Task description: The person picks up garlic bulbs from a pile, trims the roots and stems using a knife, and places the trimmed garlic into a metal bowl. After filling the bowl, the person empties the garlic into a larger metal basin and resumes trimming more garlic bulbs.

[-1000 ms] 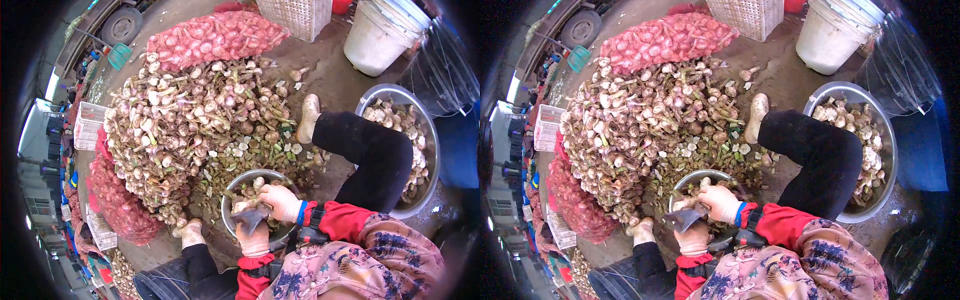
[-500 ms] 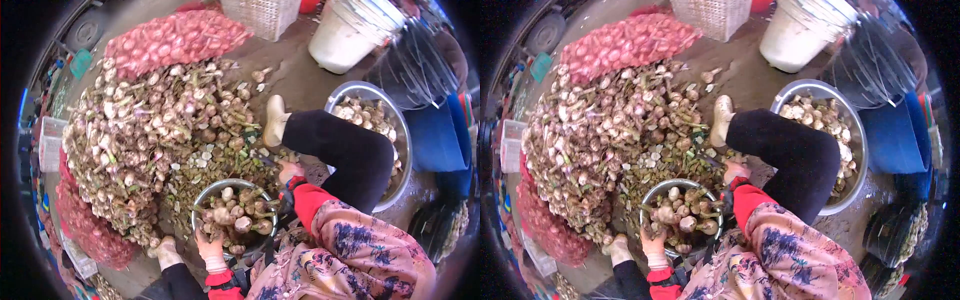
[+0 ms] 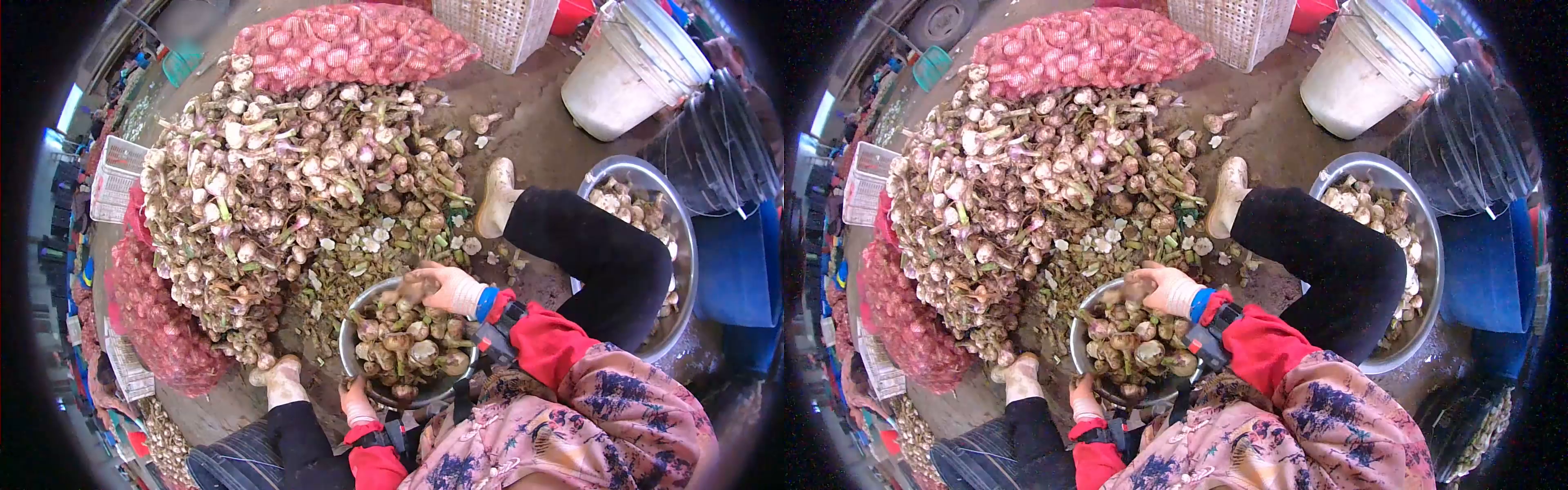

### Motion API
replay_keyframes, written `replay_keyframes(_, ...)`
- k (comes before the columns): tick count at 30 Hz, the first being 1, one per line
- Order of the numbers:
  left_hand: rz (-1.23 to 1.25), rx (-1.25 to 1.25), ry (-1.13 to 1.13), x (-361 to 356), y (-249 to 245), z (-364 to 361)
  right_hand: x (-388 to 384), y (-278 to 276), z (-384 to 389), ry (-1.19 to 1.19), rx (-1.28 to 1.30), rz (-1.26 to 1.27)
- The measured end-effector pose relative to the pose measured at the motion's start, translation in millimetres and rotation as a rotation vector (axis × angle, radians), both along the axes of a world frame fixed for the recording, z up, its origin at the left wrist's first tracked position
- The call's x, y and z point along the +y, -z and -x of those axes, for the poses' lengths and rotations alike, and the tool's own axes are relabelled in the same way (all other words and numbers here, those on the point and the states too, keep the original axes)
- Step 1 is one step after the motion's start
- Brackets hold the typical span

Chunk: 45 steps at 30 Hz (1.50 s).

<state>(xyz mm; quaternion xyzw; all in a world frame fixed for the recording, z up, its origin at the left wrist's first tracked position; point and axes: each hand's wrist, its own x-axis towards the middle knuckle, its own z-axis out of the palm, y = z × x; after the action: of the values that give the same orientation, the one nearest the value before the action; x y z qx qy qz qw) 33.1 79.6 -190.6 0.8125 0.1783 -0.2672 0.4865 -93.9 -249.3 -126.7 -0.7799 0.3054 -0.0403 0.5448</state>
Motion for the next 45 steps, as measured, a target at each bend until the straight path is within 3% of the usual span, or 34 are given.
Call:
replay_keyframes(1, -0.019, -0.043, 0.087, 8, 15, -3, 0, -1, 1, 0.001, -0.004, 0.004)
replay_keyframes(3, 0.017, 0.127, -0.008, -16, -23, 7, -4, 0, 6, 0.154, 0.061, -0.096)
replay_keyframes(5, 0.223, 0.256, -0.049, 2, 0, 2, -11, 64, 24, 0.283, 0.172, -0.060)
replay_keyframes(6, 0.152, 0.082, 0.225, -19, -45, 14, -18, 58, 30, 0.214, 0.367, -0.049)
replay_keyframes(7, 0.155, 0.078, 0.236, -9, -23, 8, -22, 83, 32, 0.038, 0.565, -0.096)
replay_keyframes(8, 0.315, 0.178, 0.057, 11, 15, 0, -25, 143, 43, -0.386, 0.616, 0.170)
replay_keyframes(9, 0.472, 0.279, -0.121, 19, 36, -7, -27, 134, 45, -0.369, 0.614, 0.169)
replay_keyframes(10, -0.073, -0.224, 0.525, -22, -43, 18, -30, 118, 46, -0.634, 0.555, 0.249)
replay_keyframes(11, -0.025, -0.196, 0.502, -16, -29, 16, -35, 105, 47, -0.886, 0.493, 0.330)
replay_keyframes(12, 0.316, 0.055, 0.159, -12, -8, 12, -30, 109, 44, -0.848, 0.536, 0.375)
replay_keyframes(14, 0.301, 0.194, -0.039, -30, -27, 17, -14, 103, 35, -0.735, 0.632, 0.402)
replay_keyframes(16, 0.535, 0.289, 0.006, -9, 0, 3, -11, 88, 36, -0.627, 0.551, 0.428)
replay_keyframes(18, 0.170, 0.020, 0.334, 32, 45, -45, -18, 79, 33, -0.368, 0.459, 0.347)
replay_keyframes(19, 0.178, 0.019, 0.366, 19, 28, -54, -26, 75, 32, -0.361, 0.384, 0.375)
replay_keyframes(21, -0.410, 0.005, 0.611, -11, -33, -74, -48, 46, 31, -0.191, 0.177, 0.438)
replay_keyframes(22, -0.407, -0.011, 0.637, -28, -38, -101, -58, 13, 37, 0.025, 0.152, 0.265)
replay_keyframes(23, -0.059, -0.005, 0.468, -45, -41, -138, -70, 4, 39, 0.207, -0.041, 0.232)
replay_keyframes(24, 0.285, 0.014, 0.294, -64, -45, -169, -82, -39, 49, 0.500, -0.204, -0.212)
replay_keyframes(25, 0.626, 0.047, 0.112, -82, -48, -180, -102, -69, 63, 0.495, -0.222, -0.074)
replay_keyframes(26, 0.634, 0.052, 0.143, -131, -101, -139, -122, -89, 73, 0.535, -0.288, -0.072)
replay_keyframes(27, 0.410, -0.429, 0.569, -189, -185, -77, -136, -128, 98, 0.595, -0.354, -0.027)
replay_keyframes(28, 0.560, -0.448, 0.674, -222, -222, -54, -159, -136, 113, 0.595, -0.445, 0.305)
replay_keyframes(29, 0.712, -0.465, 0.775, -254, -254, -29, -171, -170, 142, 0.700, -0.477, 0.222)
replay_keyframes(31, 0.682, -0.800, 0.884, -317, -303, 49, -194, -219, 196, 0.786, -0.449, 0.442)
replay_keyframes(32, 0.609, -0.627, 0.917, -343, -327, 72, -212, -224, 221, 0.810, -0.556, 0.471)
replay_keyframes(33, 0.527, -0.454, 0.943, -362, -344, 90, -238, -214, 250, 0.805, -0.595, 0.996)
replay_keyframes(34, 0.535, -0.460, 0.953, -381, -344, 108, -224, -251, 281, 0.958, -0.470, 0.491)
replay_keyframes(37, 0.907, -0.799, 1.337, -446, -291, 158, -211, -274, 367, 1.062, -0.724, 0.606)
replay_keyframes(39, 0.834, -1.090, 1.609, -480, -258, 173, -204, -254, 423, 1.076, -0.860, 0.504)
replay_keyframes(40, 0.839, -0.853, 1.682, -485, -260, 191, -182, -250, 440, 1.123, -0.977, 0.317)
replay_keyframes(41, 0.837, -0.614, 1.741, -485, -263, 210, -161, -247, 449, 1.226, -0.893, 0.415)
replay_keyframes(42, 0.809, -1.283, 1.839, -480, -261, 222, -144, -200, 479, 1.042, -0.632, 0.773)
replay_keyframes(43, 0.803, -1.282, 1.852, -475, -262, 221, -135, -177, 481, 1.034, -0.644, 0.803)
replay_keyframes(45, 0.577, -0.546, 1.771, -462, -262, 213, -123, -153, 488, 1.042, -0.090, 1.173)
